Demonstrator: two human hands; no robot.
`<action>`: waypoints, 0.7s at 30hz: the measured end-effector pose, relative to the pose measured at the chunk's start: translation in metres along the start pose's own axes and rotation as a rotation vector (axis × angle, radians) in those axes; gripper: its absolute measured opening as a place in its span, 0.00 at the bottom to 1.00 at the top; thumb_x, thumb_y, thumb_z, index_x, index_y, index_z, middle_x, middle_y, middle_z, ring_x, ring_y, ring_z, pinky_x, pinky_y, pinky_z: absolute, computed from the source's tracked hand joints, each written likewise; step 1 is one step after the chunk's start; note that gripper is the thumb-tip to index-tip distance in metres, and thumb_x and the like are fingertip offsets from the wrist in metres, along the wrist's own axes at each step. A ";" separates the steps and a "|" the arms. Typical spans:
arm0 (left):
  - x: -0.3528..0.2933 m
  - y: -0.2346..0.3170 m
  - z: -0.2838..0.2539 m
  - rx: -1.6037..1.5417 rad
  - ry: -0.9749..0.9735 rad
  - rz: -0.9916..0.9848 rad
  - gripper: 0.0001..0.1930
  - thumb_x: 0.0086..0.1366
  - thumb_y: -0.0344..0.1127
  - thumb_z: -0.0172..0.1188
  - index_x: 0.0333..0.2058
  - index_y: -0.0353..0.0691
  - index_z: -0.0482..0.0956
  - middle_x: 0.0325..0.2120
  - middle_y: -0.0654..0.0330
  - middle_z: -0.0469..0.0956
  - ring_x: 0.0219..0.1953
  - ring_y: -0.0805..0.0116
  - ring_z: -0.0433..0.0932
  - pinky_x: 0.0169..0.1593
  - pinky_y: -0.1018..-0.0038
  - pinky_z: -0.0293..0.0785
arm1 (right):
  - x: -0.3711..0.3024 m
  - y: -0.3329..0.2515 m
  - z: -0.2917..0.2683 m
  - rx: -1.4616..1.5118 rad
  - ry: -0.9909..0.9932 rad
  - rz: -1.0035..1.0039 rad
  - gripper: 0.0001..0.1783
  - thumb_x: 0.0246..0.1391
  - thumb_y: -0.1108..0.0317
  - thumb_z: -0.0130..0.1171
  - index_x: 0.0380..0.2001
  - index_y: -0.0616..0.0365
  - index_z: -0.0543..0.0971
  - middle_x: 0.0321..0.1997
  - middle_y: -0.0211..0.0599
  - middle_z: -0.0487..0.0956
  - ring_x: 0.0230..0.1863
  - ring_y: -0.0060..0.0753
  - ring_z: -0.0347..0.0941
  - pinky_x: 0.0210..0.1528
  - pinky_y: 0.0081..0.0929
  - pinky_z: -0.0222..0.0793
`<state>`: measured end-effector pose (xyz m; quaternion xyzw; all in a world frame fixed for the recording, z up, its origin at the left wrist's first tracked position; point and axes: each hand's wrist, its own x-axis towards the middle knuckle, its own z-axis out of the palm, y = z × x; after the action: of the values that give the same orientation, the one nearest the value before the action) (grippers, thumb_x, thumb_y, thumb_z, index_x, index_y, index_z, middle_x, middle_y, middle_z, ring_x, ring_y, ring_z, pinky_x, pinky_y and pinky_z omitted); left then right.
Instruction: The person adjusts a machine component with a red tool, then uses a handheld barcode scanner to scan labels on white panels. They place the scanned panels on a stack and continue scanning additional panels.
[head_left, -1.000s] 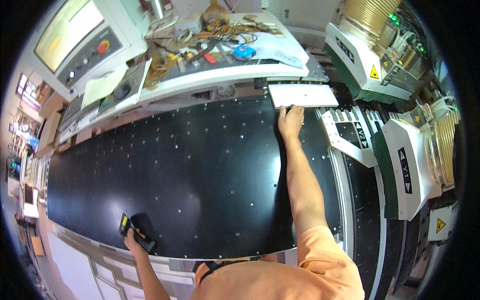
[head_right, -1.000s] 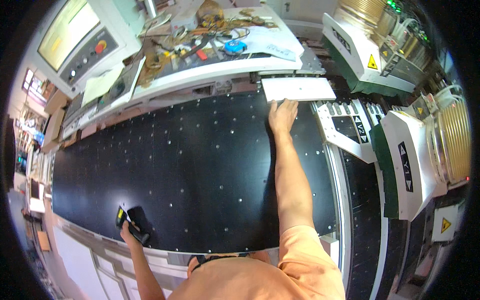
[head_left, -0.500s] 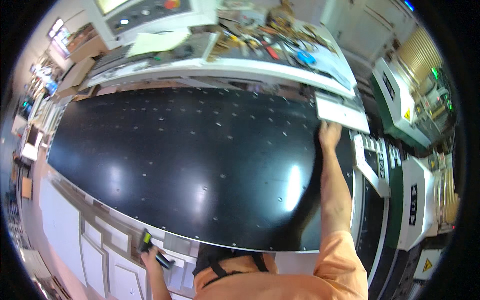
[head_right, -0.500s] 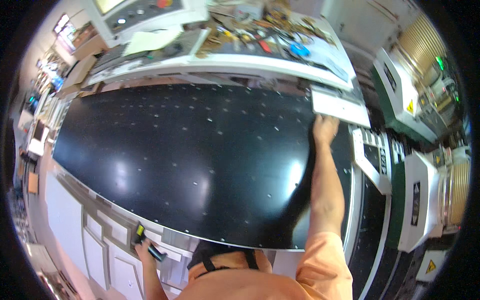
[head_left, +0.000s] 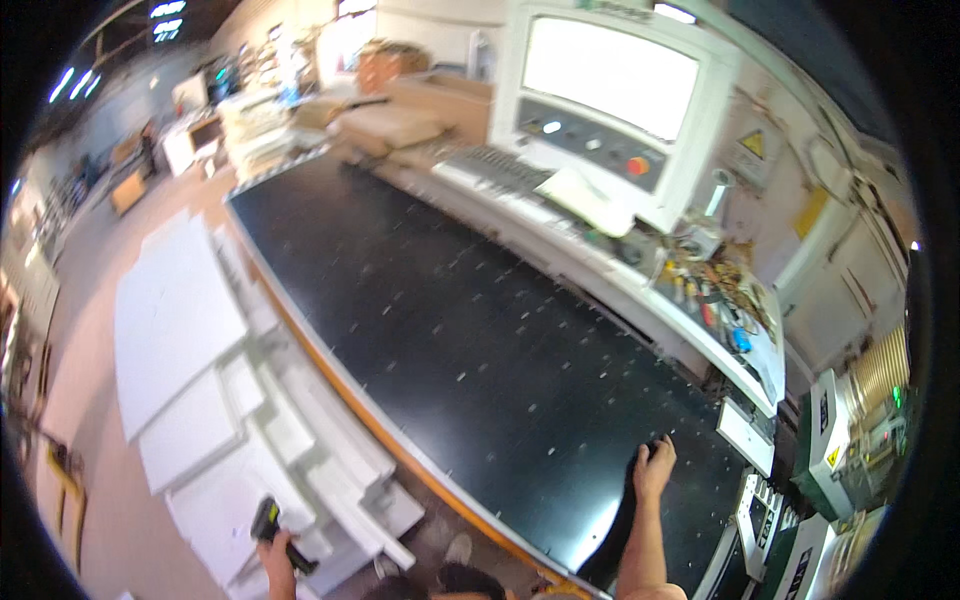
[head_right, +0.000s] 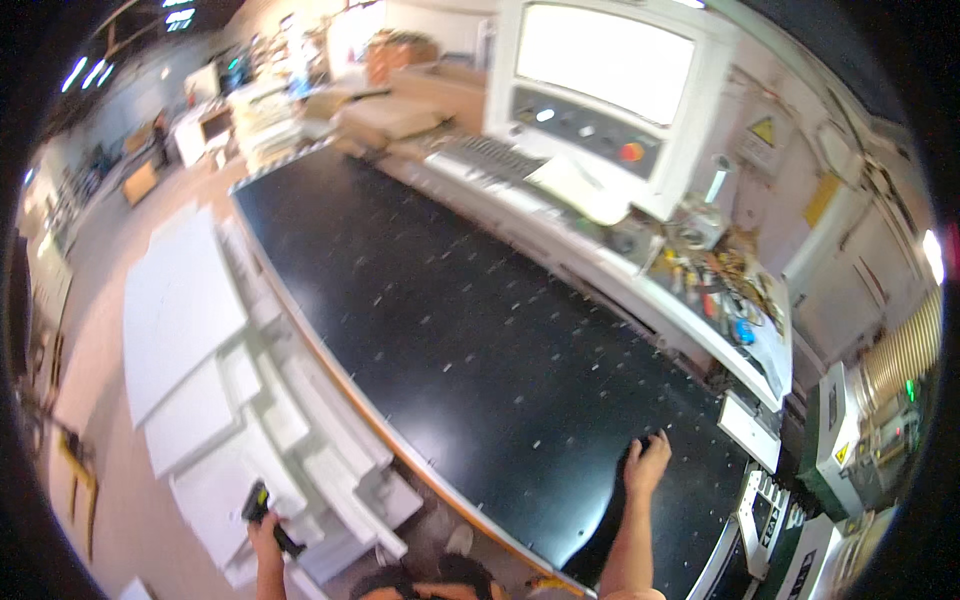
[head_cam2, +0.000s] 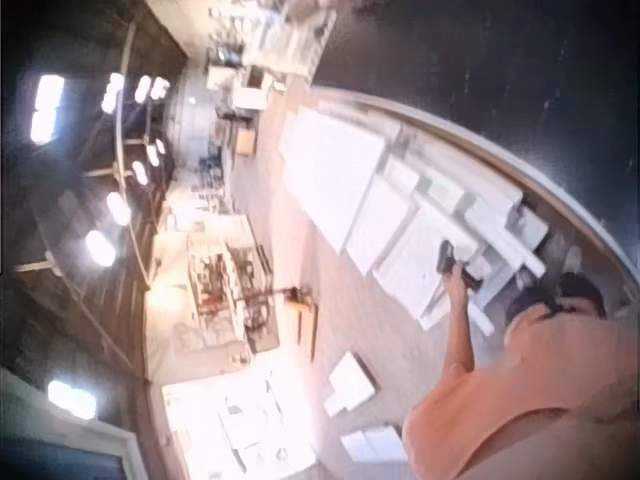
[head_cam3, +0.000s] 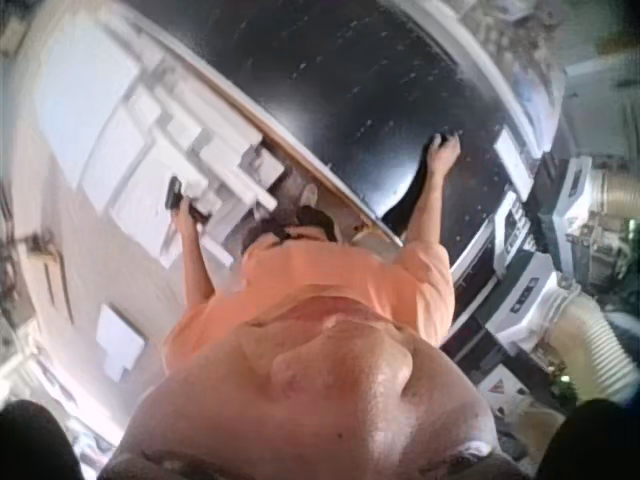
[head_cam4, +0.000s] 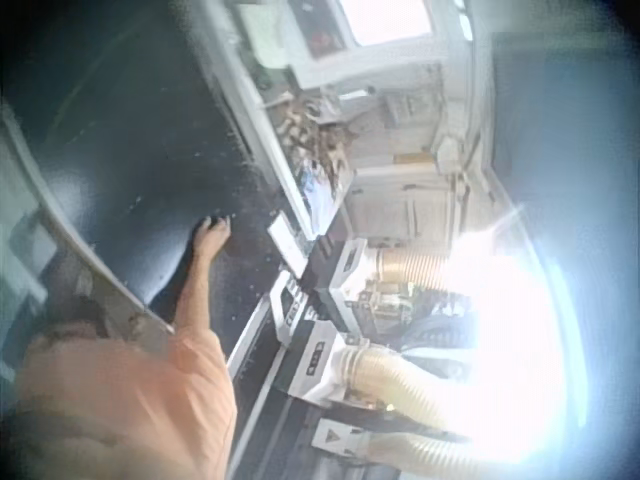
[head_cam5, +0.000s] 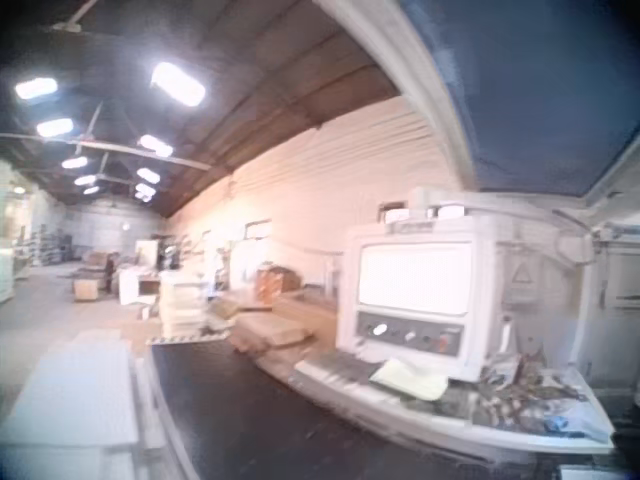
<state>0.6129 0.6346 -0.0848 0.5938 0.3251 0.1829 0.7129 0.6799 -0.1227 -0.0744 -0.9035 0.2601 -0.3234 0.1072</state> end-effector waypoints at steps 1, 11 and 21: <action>0.007 0.001 -0.021 0.032 0.045 -0.077 0.14 0.60 0.29 0.64 0.44 0.32 0.76 0.28 0.62 0.75 0.29 0.72 0.74 0.34 0.75 0.73 | -0.012 -0.037 0.006 0.032 -0.044 -0.031 0.20 0.59 0.66 0.64 0.49 0.69 0.75 0.63 0.59 0.73 0.65 0.61 0.66 0.70 0.47 0.59; 0.025 0.042 -0.195 0.242 0.275 -0.204 0.24 0.59 0.50 0.71 0.36 0.30 0.85 0.27 0.60 0.82 0.28 0.71 0.77 0.31 0.70 0.72 | -0.248 -0.462 -0.001 0.570 -0.696 -0.811 0.20 0.58 0.69 0.64 0.52 0.65 0.75 0.63 0.52 0.74 0.65 0.56 0.67 0.68 0.46 0.62; 0.025 0.032 -0.260 0.719 0.468 -0.067 0.26 0.55 0.49 0.70 0.31 0.24 0.82 0.26 0.43 0.82 0.32 0.47 0.84 0.39 0.57 0.76 | -0.422 -0.633 0.033 0.425 -1.141 -0.957 0.37 0.56 0.68 0.64 0.64 0.73 0.62 0.67 0.66 0.66 0.69 0.63 0.61 0.70 0.48 0.61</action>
<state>0.4582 0.8476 -0.0816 0.7361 0.5403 0.1646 0.3731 0.6776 0.6387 -0.0934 -0.9044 -0.3216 0.1379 0.2442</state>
